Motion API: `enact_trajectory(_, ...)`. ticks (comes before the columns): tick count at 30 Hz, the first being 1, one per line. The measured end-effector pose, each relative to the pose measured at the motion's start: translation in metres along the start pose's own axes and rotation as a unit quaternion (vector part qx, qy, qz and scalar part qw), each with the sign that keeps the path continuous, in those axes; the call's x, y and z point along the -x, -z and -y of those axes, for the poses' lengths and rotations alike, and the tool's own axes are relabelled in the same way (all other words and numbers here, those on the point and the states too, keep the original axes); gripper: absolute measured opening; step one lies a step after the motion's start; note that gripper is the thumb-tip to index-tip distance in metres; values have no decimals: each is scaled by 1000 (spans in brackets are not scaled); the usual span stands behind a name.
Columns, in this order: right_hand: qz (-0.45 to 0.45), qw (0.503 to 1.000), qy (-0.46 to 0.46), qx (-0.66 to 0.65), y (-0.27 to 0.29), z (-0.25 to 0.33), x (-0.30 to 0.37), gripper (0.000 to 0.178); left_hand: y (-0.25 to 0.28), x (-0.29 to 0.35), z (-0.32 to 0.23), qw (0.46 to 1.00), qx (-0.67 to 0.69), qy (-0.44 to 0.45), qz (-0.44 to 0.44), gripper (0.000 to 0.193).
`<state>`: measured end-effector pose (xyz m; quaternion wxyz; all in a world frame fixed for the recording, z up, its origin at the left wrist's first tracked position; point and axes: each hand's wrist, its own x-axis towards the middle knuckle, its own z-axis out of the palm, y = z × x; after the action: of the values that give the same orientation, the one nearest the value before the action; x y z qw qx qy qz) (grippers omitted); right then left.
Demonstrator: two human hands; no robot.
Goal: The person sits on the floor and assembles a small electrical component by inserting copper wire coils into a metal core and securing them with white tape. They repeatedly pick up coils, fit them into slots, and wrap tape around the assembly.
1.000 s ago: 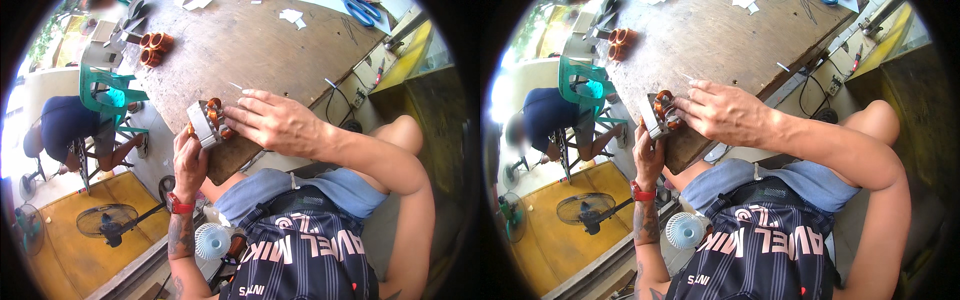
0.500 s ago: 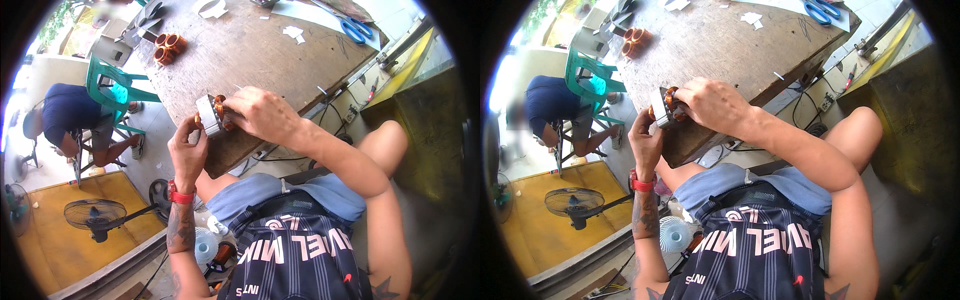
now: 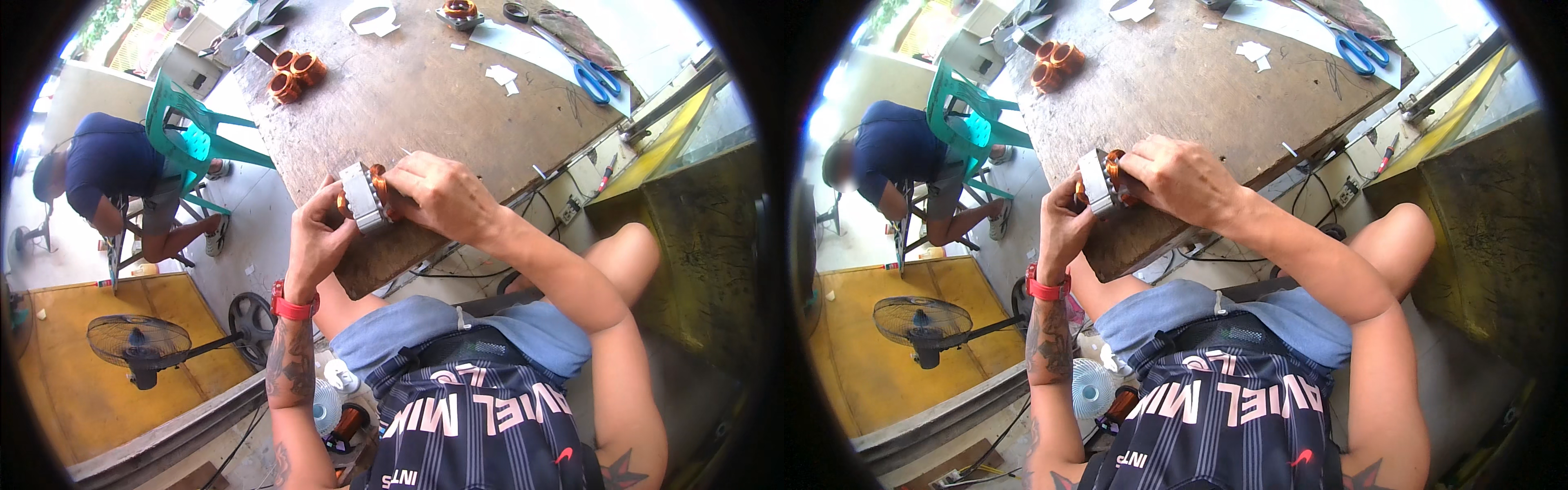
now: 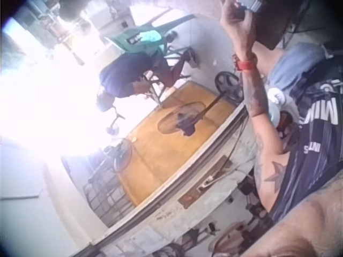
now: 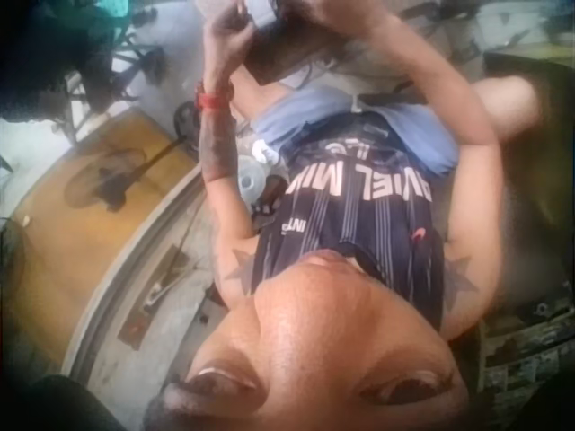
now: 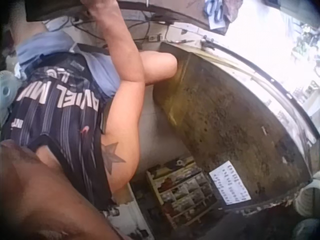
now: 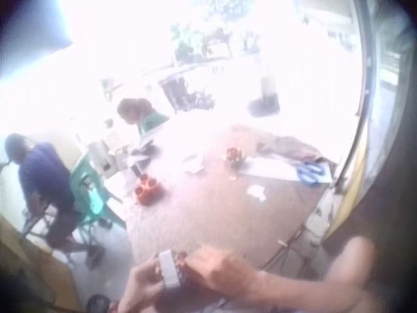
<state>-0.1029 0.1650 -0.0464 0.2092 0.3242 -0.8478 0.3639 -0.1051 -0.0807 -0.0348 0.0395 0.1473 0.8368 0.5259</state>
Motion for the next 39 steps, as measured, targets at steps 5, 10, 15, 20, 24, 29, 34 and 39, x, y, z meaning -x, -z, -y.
enact_trajectory(5,14,998,30,55,-1,1,-1,30,-3,-8,-3,1000,7,27,1,24)
enact_trajectory(10,-11,1000,2,20,1,2,-2,31,5,-5,-2,1000,-23,8,20,35)
enact_trajectory(15,-8,997,-72,-32,-1,6,-3,28,4,3,17,991,-123,40,-23,39)
enact_trajectory(20,13,985,-130,-110,1,1,-4,24,4,0,20,1000,-1,-18,-6,24)
enact_trajectory(24,19,974,-178,-138,-1,3,-9,21,6,-5,3,999,-20,32,21,24)
enact_trajectory(29,-16,984,-153,-93,1,8,-4,21,8,-8,-12,994,45,93,24,28)
enact_trajectory(34,-21,981,-161,-106,0,6,-2,20,10,-10,-7,996,0,82,23,30)
enact_trajectory(39,-12,988,-143,-58,2,12,1,24,0,3,-9,997,-27,28,-66,27)
